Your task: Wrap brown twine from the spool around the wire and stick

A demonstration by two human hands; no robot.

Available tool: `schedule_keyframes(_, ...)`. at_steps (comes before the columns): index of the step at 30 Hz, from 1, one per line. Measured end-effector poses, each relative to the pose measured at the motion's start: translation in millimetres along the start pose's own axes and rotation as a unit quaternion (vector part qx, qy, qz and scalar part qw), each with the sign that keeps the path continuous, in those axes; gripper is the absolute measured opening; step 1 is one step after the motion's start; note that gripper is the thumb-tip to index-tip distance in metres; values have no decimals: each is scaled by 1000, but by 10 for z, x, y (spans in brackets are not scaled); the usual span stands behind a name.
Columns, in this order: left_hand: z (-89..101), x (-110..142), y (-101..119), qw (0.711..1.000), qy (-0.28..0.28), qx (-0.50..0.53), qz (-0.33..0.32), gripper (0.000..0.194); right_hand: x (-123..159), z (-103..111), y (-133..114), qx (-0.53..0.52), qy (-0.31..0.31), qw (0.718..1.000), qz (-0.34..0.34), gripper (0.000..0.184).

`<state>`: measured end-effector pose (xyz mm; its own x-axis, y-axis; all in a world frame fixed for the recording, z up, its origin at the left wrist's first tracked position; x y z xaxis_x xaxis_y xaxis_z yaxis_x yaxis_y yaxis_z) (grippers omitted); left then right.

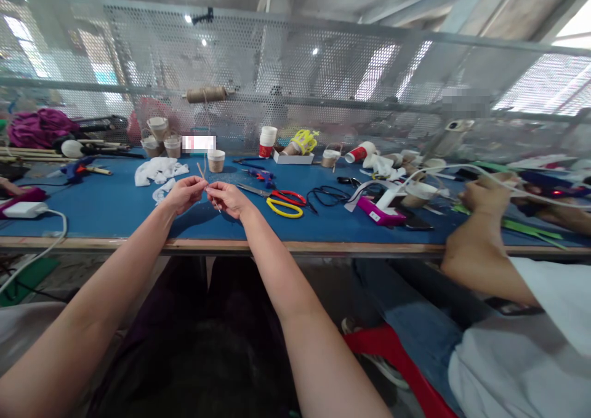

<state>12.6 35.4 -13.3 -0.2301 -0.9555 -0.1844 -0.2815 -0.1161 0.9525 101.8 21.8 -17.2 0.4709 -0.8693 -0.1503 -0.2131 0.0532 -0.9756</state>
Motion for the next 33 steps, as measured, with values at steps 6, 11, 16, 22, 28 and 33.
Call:
schedule_keyframes(6, 15, 4, 20, 1000, 1, -9, 7, 23, -21, 29, 12, -1, 20, 1000, 9, 20)
schedule_keyframes(11, 39, -2, 25, 999, 28, -18, -1, 20, -34, 55, 23, 14, 33, 999, 15, 19)
schedule_keyframes(16, 46, -2, 29, 999, 41, -21, -7, 19, -47, 88, 21, 35, 50, 998, 26, 18)
schedule_keyframes(22, 48, 7, 32, 999, 44, -24, -7, 21, -72, 118, 19, 69, 74, 993, 55, 15)
schedule_keyframes(28, 47, 18, 40, 999, 45, -25, -8, 22, -53, 78, 10, 79, 51, 994, 52, 20)
schedule_keyframes(33, 17, 25, 41, 999, 30, -13, -1, 23, -47, 50, 8, 81, 27, 996, 41, 22)
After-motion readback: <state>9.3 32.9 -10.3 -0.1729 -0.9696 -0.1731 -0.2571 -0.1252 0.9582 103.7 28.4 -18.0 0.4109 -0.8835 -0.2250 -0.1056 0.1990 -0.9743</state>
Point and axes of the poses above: each hand's wrist, its own x-axis away from the middle knuckle, its own z-axis out of the back of the hand, y = z × x, the point moved 8 cm from there along -x, towards the middle knuckle, and after that the axes turned 3 degrees about z, right-handed, at the moved point
